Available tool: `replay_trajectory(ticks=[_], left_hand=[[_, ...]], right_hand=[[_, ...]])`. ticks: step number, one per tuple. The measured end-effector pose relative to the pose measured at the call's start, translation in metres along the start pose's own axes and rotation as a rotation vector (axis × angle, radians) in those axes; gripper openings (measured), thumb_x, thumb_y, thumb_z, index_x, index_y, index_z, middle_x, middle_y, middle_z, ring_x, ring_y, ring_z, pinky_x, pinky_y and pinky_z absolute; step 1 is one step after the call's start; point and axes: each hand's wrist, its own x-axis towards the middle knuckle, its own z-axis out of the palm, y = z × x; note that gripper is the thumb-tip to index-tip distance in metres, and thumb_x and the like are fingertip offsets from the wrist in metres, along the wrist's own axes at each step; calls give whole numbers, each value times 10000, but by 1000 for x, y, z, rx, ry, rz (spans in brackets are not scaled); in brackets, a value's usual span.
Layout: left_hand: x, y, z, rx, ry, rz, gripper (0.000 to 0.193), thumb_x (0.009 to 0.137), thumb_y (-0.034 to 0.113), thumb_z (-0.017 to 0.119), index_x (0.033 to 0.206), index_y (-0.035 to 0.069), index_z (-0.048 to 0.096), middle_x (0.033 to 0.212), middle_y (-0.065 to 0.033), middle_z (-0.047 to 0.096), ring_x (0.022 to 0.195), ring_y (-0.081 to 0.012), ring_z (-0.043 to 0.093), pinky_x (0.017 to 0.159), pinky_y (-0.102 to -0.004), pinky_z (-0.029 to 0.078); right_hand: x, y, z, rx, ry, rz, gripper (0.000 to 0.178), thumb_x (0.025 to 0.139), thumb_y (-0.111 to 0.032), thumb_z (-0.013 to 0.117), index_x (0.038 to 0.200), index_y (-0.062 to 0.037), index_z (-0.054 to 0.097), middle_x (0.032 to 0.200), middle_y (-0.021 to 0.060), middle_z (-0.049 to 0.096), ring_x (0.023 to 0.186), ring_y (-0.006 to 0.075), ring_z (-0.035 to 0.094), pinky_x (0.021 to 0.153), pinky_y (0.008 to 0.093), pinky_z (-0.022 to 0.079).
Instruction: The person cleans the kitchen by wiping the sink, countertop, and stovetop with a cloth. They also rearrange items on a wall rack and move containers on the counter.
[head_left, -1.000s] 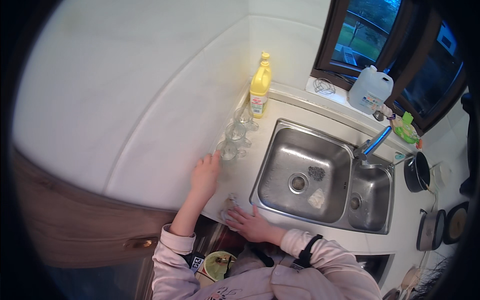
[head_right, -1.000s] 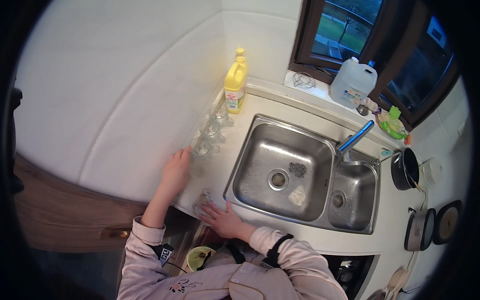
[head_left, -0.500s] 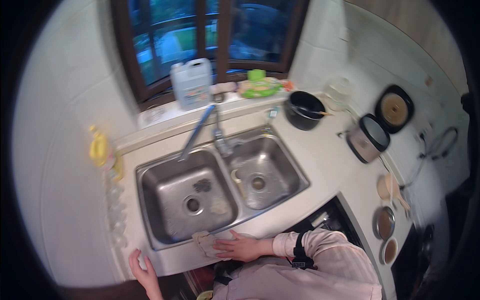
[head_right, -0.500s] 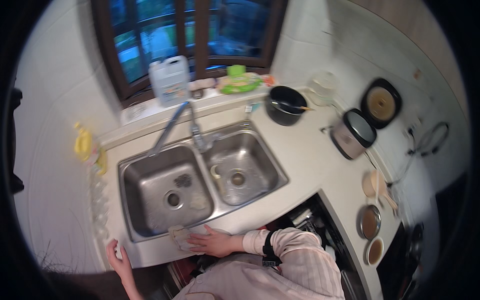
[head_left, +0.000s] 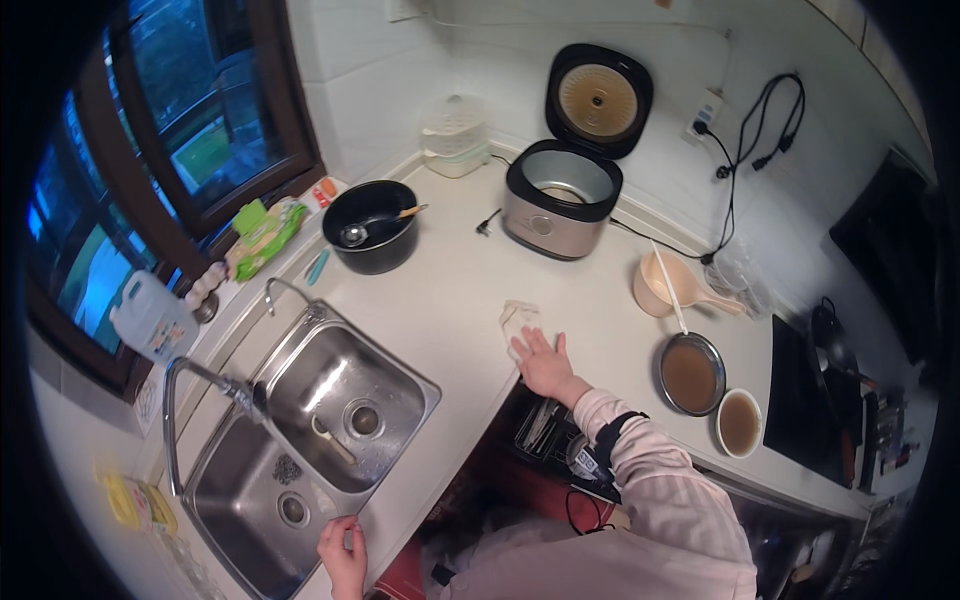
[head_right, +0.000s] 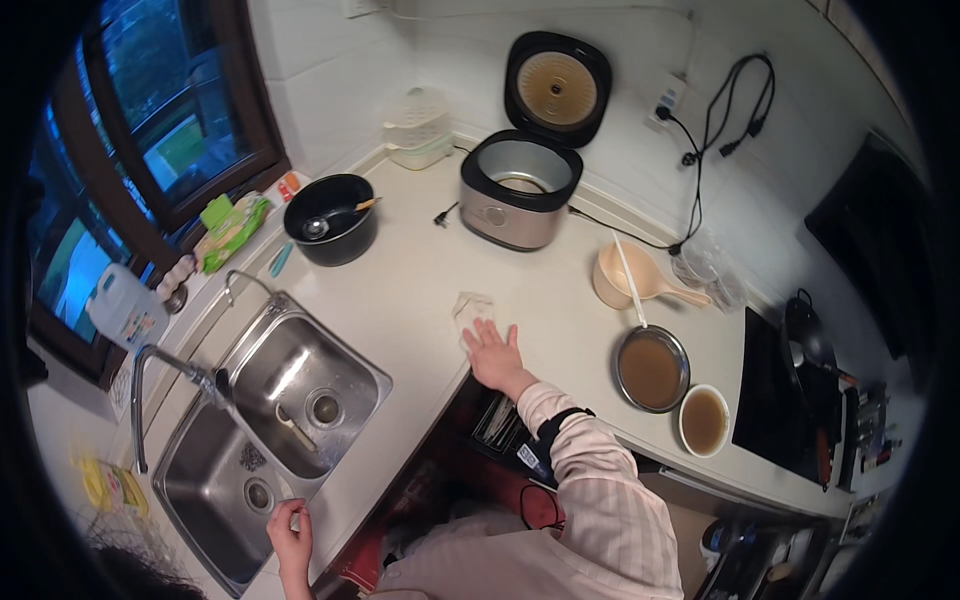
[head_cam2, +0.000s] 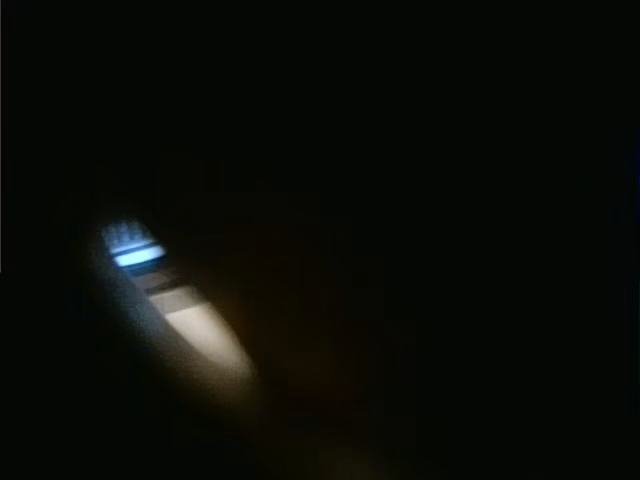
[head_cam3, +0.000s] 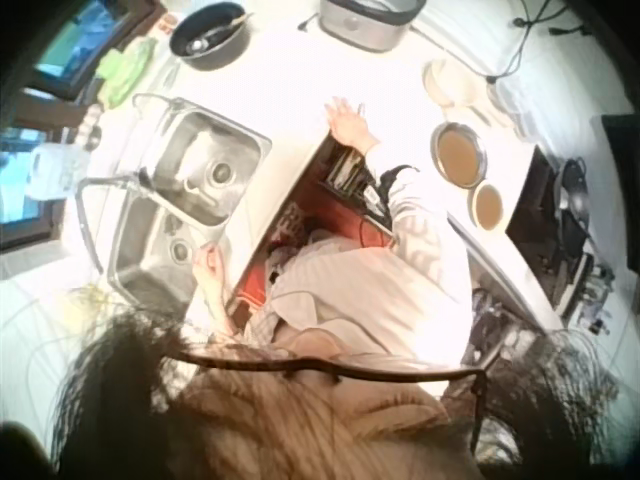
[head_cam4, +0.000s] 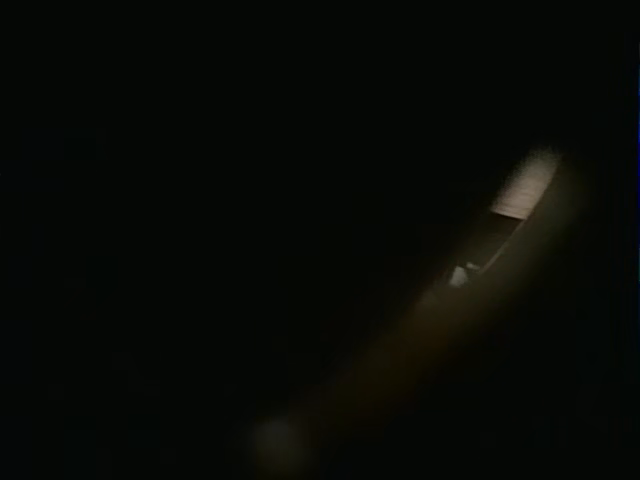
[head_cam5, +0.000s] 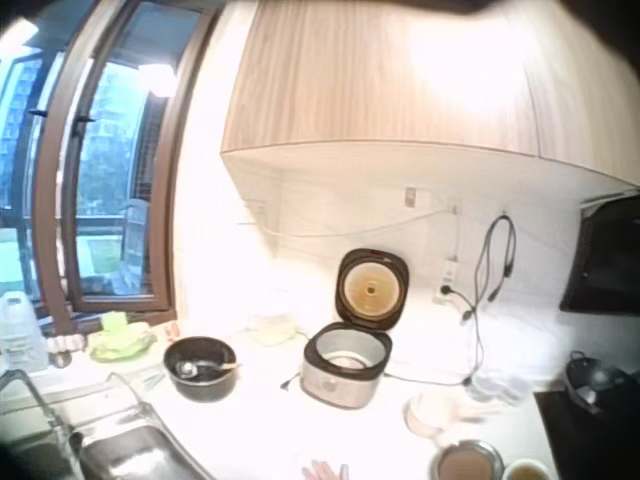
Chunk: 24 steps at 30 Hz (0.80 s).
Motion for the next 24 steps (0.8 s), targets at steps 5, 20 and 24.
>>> replay_trajectory(ticks=[5,20,24], left_hand=[[36,12,16,-6,-139,13,88,817,-15,618,897,6,649,834,-141,654,769,-294,643,724,-359,504],[118,-3,75,-170,-344,229,111,802,24,642,910,38,666,840,-129,663,780,-316,641,701,-400,509],[141,23,102,-203,-424,319,111,805,20,643,912,39,669,842,-129,666,781,-317,645,707,-398,511]], right_hand=[[-17,-3,14,123,40,99,556,957,-265,459,1488,-145,343,1590,137,206,1474,311,183,1082,716,160],[-59,55,20,199,77,389,574,967,-279,446,1510,-165,298,1604,149,158,1475,358,161,1078,722,154],[-114,42,23,172,57,315,577,962,-274,464,1506,-162,305,1600,155,165,1468,370,183,1055,740,183]])
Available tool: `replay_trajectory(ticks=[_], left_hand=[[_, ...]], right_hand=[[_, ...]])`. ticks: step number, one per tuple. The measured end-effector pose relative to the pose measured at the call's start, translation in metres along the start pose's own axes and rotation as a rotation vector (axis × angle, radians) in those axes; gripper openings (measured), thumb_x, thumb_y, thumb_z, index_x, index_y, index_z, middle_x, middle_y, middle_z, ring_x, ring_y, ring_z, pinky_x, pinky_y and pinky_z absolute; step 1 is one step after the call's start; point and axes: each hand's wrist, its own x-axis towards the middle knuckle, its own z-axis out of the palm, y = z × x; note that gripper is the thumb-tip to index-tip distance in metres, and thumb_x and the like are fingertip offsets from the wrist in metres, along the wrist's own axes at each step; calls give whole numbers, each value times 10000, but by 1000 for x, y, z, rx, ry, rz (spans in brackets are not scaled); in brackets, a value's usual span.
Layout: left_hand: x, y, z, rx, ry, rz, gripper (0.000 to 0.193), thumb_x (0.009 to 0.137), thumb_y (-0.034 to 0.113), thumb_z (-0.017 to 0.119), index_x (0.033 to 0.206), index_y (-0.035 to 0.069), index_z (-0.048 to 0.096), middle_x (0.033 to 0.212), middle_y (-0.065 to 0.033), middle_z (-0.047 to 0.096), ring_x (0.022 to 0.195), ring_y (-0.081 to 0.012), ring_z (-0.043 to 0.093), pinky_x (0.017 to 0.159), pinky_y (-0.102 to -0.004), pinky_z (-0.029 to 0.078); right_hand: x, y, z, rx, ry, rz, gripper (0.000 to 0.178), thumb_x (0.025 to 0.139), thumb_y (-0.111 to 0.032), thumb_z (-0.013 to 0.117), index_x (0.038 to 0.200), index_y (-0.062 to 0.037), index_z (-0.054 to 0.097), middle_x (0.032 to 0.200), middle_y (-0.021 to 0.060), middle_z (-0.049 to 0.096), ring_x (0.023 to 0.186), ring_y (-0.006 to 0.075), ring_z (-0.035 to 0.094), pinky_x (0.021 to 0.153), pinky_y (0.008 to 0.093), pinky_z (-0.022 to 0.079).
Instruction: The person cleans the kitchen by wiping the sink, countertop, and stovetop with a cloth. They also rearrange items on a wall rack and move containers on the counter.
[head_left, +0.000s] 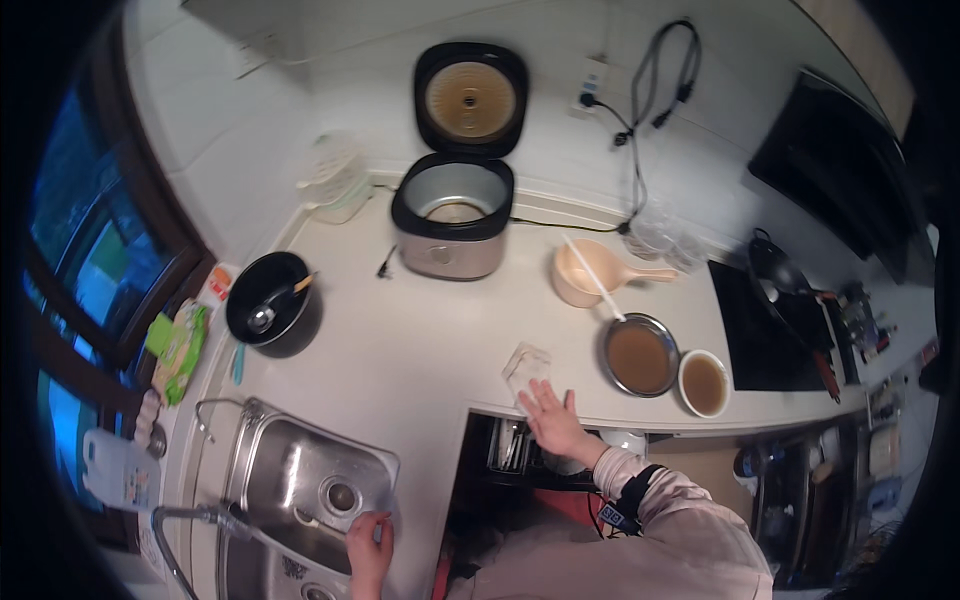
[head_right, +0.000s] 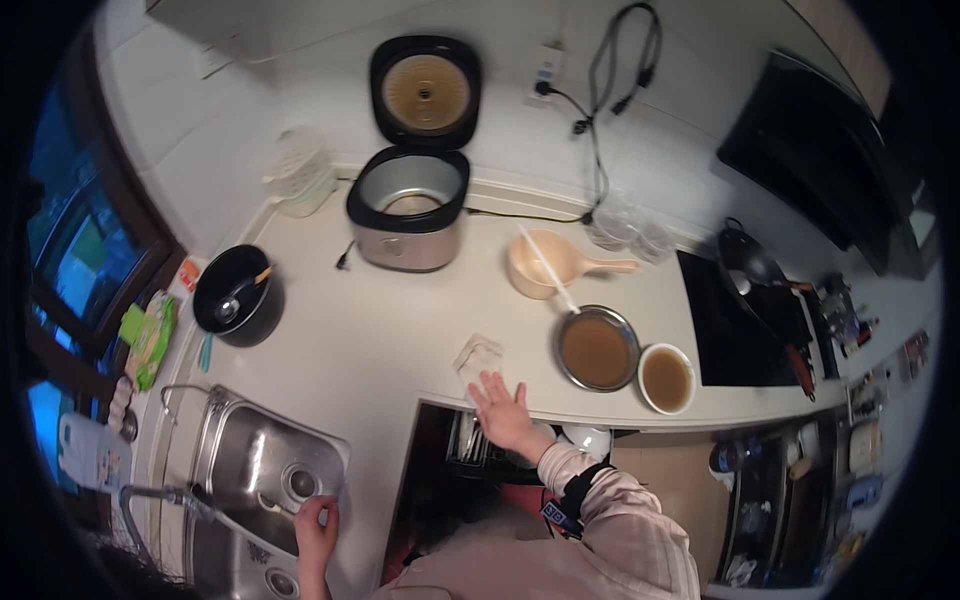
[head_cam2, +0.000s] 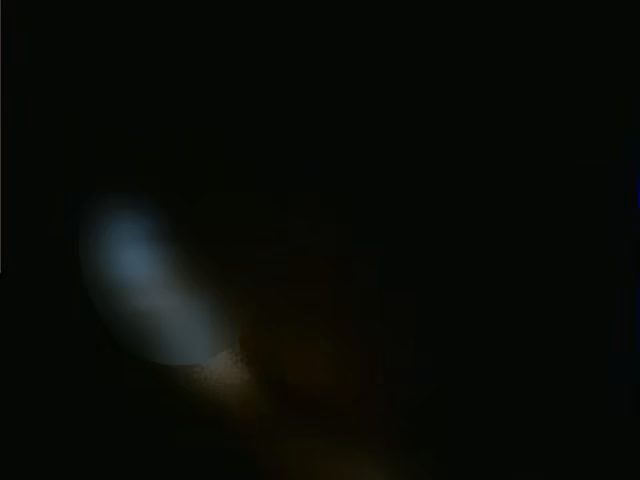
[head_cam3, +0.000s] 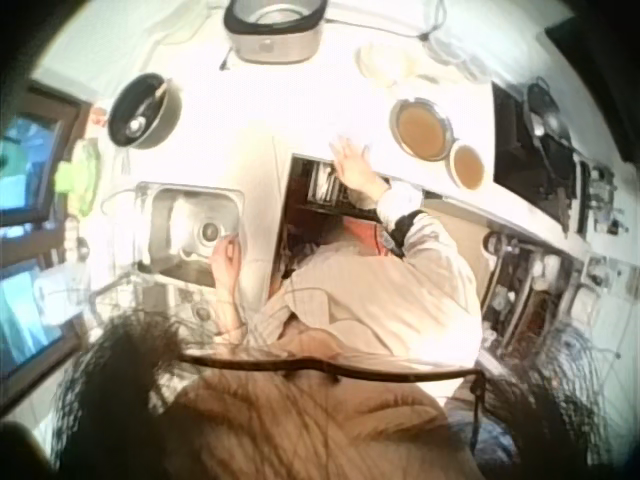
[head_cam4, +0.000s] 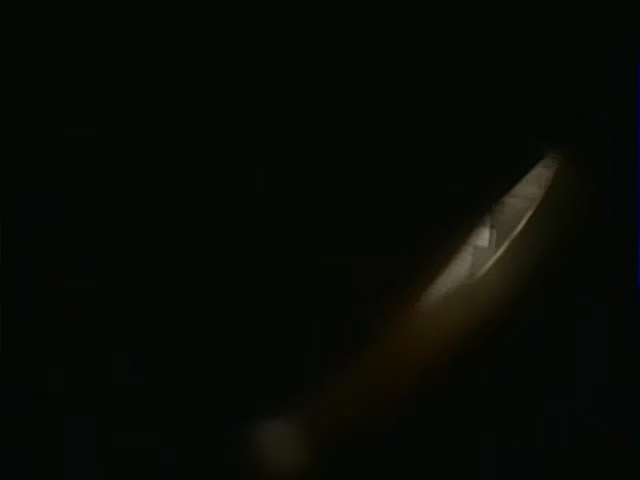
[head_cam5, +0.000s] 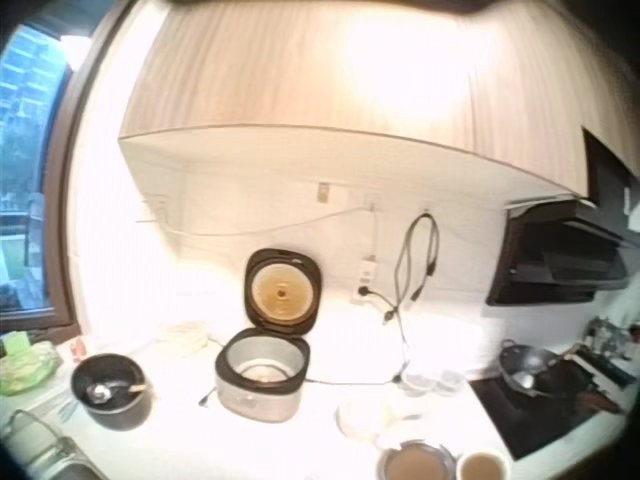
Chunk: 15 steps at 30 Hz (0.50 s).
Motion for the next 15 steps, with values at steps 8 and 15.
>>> replay_trajectory(ticks=[8,15], left_hand=[[111,85,82,7,-149,292,124,810,13,637,924,43,677,840,-136,666,782,-315,651,701,-399,518],[195,168,164,-346,-301,83,179,890,62,634,1065,33,651,913,-74,670,767,-195,645,694,-327,524]], right_hand=[[49,16,-26,34,-119,-20,629,956,-336,491,1523,-175,269,1616,138,110,1483,346,137,1080,722,147],[24,72,-141,357,94,-392,531,880,-346,618,1349,-116,523,1489,207,368,1374,377,357,1117,568,261]])
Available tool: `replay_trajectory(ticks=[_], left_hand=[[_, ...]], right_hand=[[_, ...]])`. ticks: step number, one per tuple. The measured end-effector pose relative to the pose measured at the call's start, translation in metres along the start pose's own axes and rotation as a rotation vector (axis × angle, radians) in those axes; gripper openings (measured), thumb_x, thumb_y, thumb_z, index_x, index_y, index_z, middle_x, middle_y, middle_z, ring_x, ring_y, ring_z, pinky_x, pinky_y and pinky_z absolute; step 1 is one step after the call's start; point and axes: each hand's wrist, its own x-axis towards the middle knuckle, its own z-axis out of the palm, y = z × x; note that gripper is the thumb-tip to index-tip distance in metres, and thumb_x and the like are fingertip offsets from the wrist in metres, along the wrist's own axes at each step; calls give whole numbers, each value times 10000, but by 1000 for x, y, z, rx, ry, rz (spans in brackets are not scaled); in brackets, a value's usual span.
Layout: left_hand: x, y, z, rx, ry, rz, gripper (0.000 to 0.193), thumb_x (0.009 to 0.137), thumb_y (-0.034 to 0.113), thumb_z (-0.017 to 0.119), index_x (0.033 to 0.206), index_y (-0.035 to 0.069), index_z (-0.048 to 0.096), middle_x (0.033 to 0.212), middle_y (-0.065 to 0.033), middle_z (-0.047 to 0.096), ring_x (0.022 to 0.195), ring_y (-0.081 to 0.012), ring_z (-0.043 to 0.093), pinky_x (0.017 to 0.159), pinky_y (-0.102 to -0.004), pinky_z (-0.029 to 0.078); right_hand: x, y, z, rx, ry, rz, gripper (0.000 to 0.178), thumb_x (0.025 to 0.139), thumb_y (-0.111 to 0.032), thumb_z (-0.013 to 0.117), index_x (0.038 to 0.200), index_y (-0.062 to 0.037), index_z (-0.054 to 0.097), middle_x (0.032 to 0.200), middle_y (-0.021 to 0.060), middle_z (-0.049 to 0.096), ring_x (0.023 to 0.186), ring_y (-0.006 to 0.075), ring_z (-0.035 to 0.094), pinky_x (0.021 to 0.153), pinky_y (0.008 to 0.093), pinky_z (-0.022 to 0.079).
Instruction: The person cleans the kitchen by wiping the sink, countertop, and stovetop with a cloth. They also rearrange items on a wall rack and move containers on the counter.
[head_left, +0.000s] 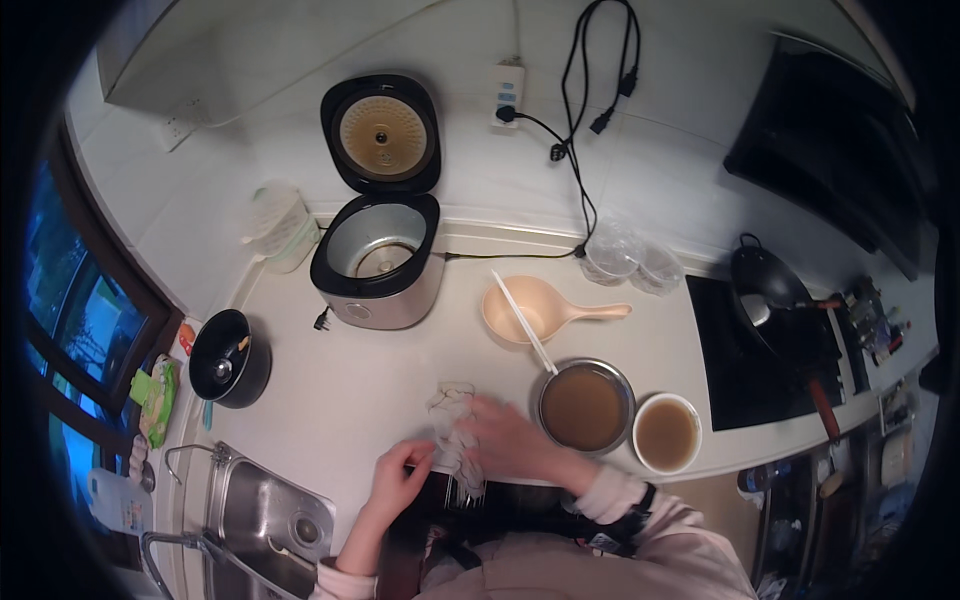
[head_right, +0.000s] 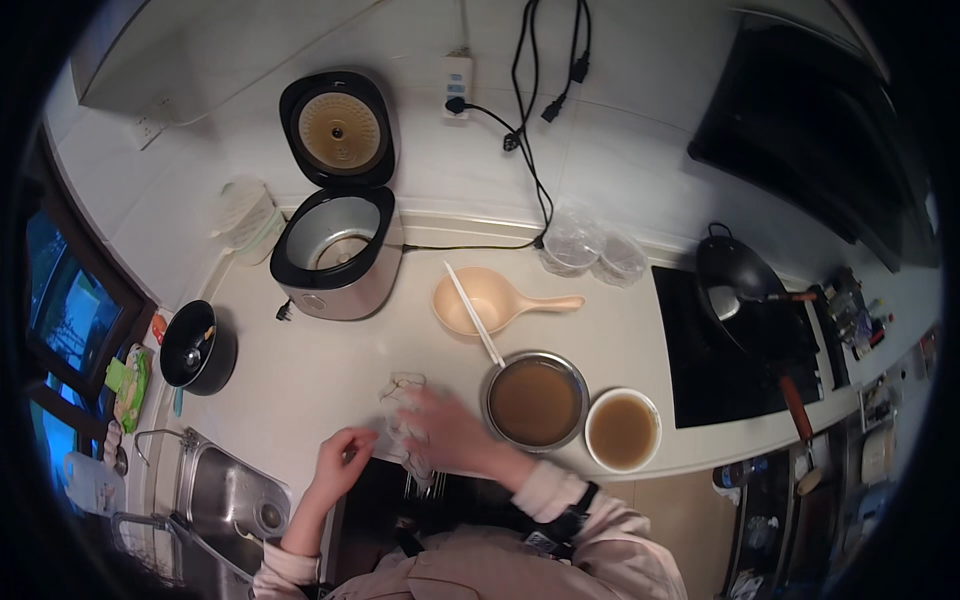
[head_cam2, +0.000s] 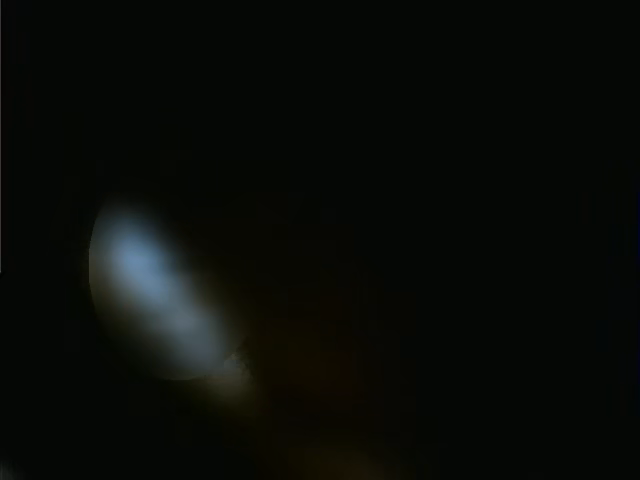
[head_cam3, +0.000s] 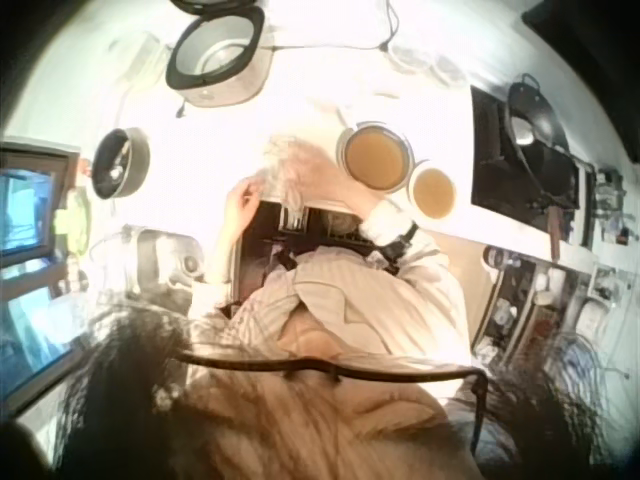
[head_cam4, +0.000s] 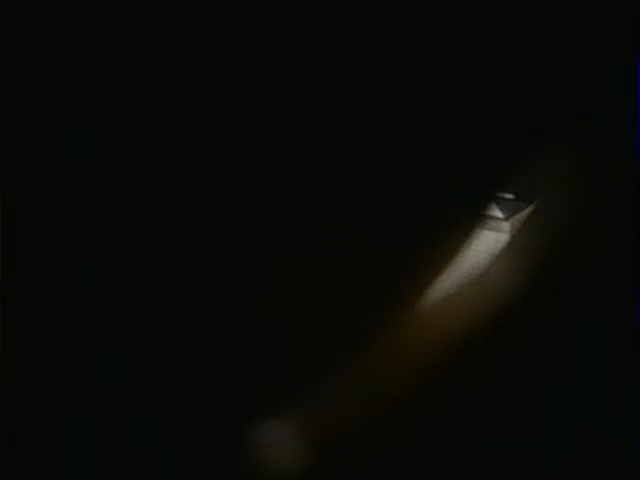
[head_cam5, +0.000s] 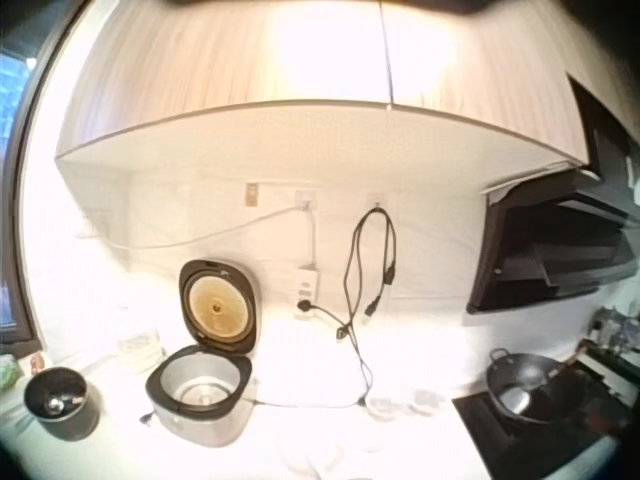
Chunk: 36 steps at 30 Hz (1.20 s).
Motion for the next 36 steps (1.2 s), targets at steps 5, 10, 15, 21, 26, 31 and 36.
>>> replay_trajectory(ticks=[5,10,15,21,26,31,36], left_hand=[[91,6,76,-743,-177,-505,411,961,222,600,1320,52,493,1206,-51,591,804,-141,615,681,-288,516],[172,-2,156,-919,-281,-669,580,929,471,617,1367,116,480,1148,-50,550,743,-106,552,592,-256,463],[202,-10,199,-884,-220,-664,412,948,482,576,1061,88,608,819,-5,593,445,-60,393,355,-220,293],[195,-7,196,-869,-67,-532,292,950,372,583,922,86,638,729,13,555,451,-61,374,376,-237,289],[116,11,108,-679,-155,-416,277,967,359,570,873,106,630,714,44,513,511,-49,391,443,-223,274],[7,25,-25,-730,14,-413,230,1008,297,526,1044,113,659,788,44,592,627,-27,470,491,-199,341],[-31,20,-180,-697,275,-328,246,1020,260,496,1089,84,653,815,39,624,644,-39,530,529,-193,406]], right_hand=[[-4,117,-117,-273,368,377,509,826,-246,687,1286,-73,556,1448,197,432,1348,392,391,1073,599,318],[-8,209,-138,-392,125,552,778,712,-413,773,1358,-86,488,1471,171,416,1403,386,316,1053,695,260],[-4,239,-139,-468,-8,565,425,709,-380,777,1034,-134,655,806,51,699,864,282,666,924,616,411],[6,220,-140,-579,34,395,227,719,-270,760,862,-116,673,758,93,672,734,314,655,627,440,496],[5,161,-153,-508,40,286,233,718,-260,761,882,-117,678,756,95,667,722,315,652,627,442,491],[33,70,-159,-397,-29,107,243,744,-240,742,954,-125,694,772,98,674,716,319,657,630,432,495],[110,-28,-141,-366,-11,-120,364,805,-203,686,1149,-96,638,841,135,680,745,341,660,667,441,511]])
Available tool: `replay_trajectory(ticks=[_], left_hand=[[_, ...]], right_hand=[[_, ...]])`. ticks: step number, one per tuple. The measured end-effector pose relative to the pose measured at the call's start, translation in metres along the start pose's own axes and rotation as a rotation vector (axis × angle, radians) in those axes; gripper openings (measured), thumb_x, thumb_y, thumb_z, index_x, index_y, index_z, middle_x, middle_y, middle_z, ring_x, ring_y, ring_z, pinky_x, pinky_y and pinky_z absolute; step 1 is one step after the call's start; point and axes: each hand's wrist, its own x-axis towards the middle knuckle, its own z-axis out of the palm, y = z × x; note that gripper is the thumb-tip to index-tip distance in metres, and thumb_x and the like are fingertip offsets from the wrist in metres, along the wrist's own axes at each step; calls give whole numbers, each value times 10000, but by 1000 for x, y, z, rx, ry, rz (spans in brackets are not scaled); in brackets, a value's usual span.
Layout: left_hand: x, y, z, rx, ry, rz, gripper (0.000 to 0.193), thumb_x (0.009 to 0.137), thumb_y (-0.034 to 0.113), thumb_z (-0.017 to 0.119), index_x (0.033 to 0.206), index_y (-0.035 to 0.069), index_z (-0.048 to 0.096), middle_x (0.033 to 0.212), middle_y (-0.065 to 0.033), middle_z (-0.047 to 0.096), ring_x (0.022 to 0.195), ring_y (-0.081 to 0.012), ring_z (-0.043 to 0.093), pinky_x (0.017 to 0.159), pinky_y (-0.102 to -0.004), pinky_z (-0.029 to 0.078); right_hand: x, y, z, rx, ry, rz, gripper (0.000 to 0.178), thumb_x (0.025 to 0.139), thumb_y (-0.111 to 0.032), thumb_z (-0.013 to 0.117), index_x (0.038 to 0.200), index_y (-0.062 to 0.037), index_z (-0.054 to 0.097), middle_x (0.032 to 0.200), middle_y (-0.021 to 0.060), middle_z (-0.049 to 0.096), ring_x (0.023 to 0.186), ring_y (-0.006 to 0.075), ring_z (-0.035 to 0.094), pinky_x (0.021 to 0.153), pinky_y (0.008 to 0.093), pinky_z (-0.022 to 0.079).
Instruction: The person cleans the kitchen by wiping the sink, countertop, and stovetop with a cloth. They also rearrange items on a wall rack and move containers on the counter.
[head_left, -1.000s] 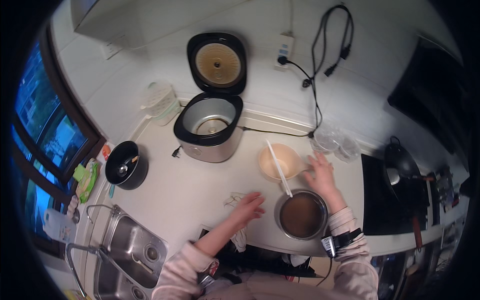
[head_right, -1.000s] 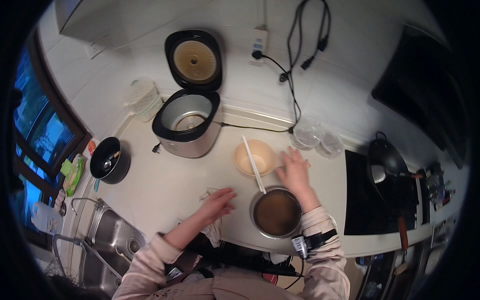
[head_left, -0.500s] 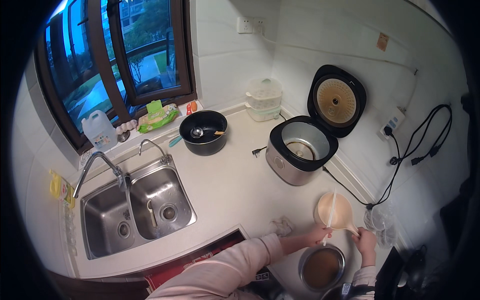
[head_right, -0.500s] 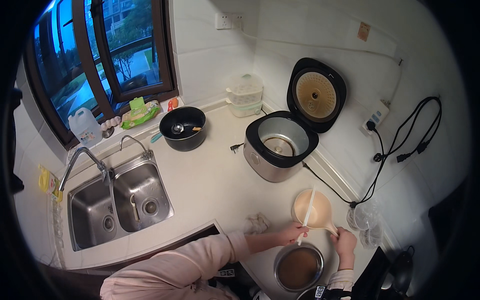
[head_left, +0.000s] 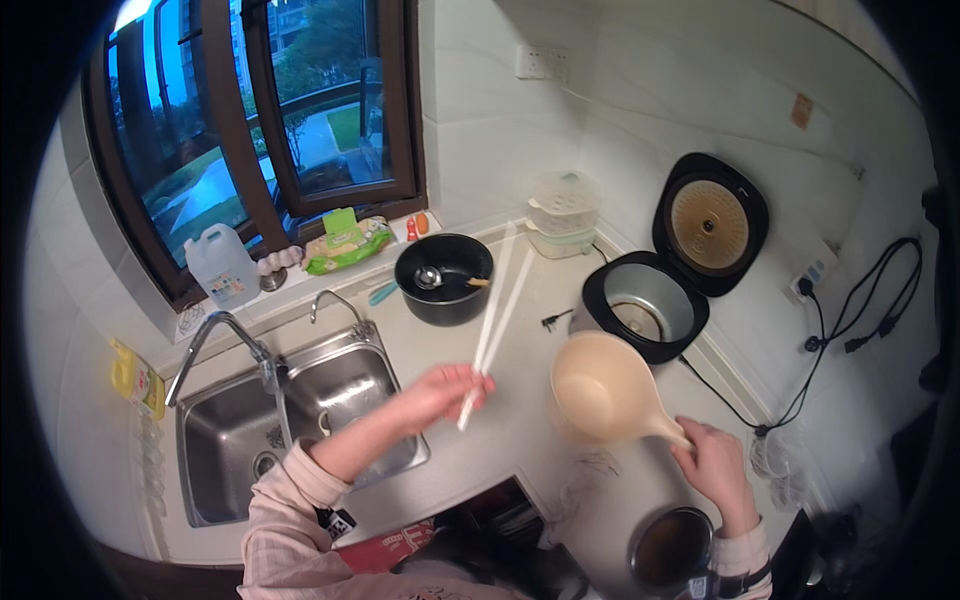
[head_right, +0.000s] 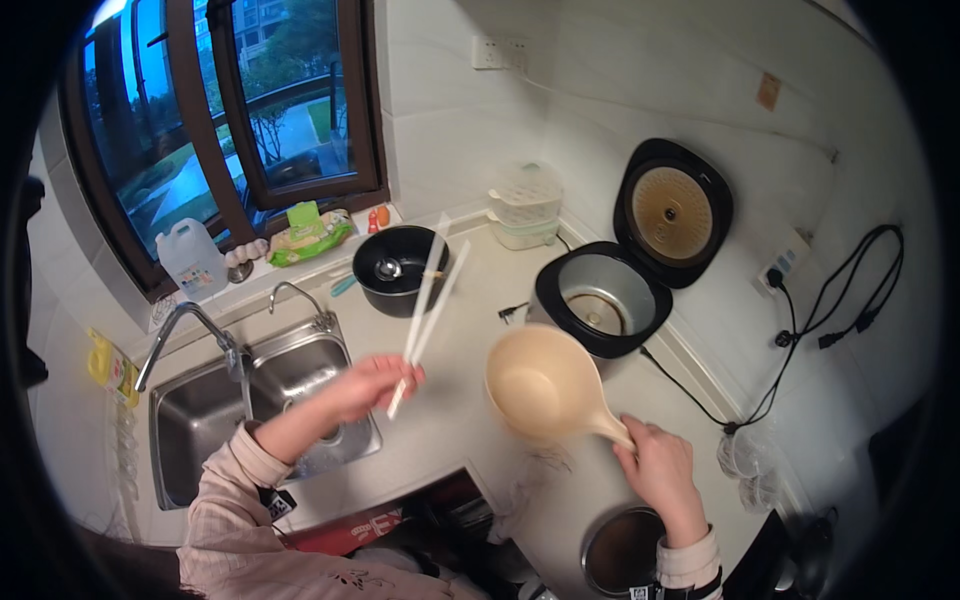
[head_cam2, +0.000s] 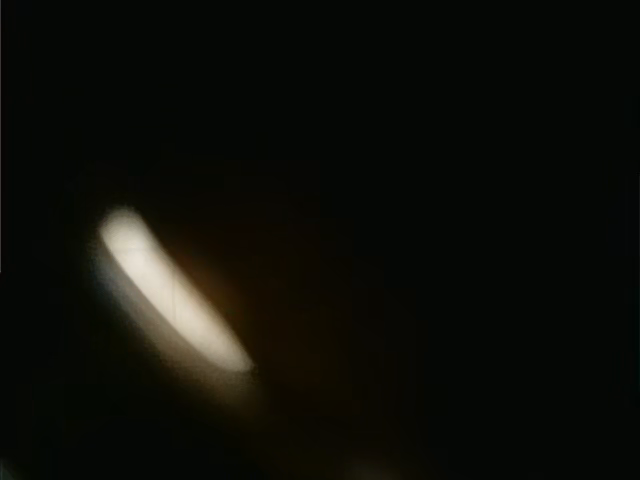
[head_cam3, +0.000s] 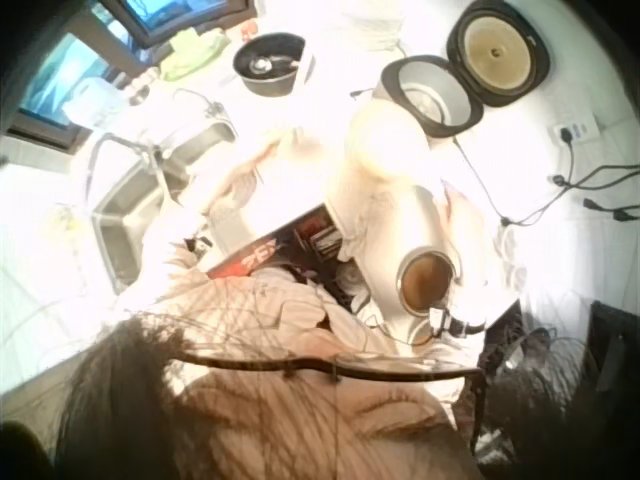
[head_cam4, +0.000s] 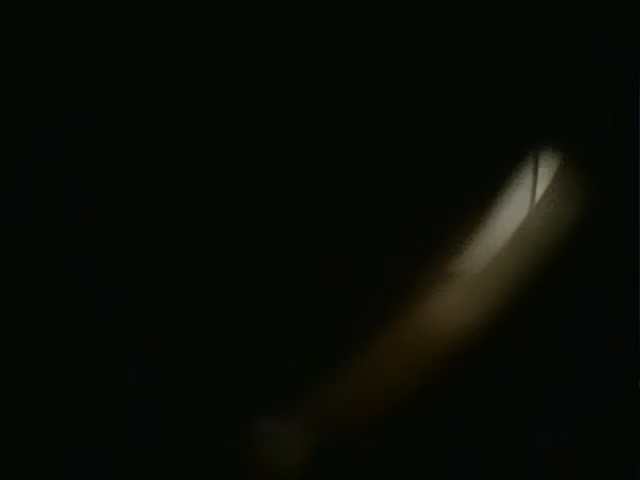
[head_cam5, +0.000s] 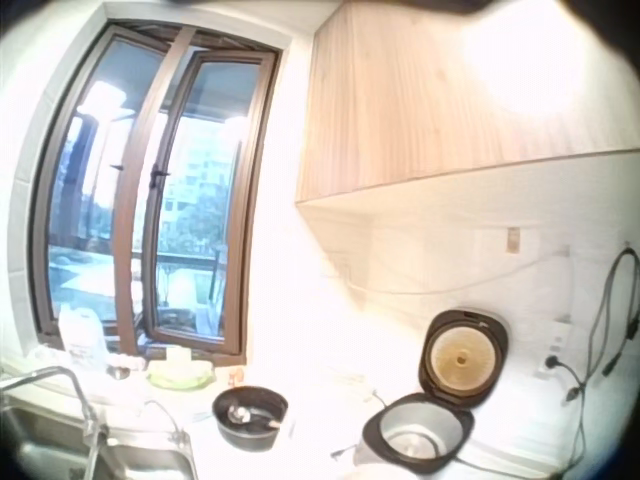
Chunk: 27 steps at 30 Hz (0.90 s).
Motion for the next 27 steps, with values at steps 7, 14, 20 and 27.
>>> replay_trajectory(ticks=[7,14,20,27], left_hand=[[46,83,-144,-42,308,105,181,1018,200,430,1003,72,558,682,16,550,521,-97,527,441,-233,411],[113,54,-228,-15,449,-67,160,985,188,424,960,72,531,629,31,447,420,-87,387,365,-258,337],[144,33,-280,426,466,-245,227,954,234,474,901,33,566,625,-59,541,391,-168,494,336,-337,356],[158,49,-265,829,550,-184,297,864,187,525,1060,-17,617,751,-97,636,500,-174,549,435,-323,458]], right_hand=[[192,-136,68,5,54,-135,435,848,-105,555,1276,-49,506,957,189,668,828,372,668,732,473,536],[334,-247,169,-51,-169,-29,244,904,-112,493,1110,-15,582,1005,173,690,925,319,694,771,443,556],[367,-262,200,-34,-94,-18,216,860,-72,537,1052,-11,614,913,176,702,852,333,705,714,429,570],[360,-254,183,82,-221,-191,212,769,-112,582,931,4,653,852,224,688,825,381,684,752,451,558]])
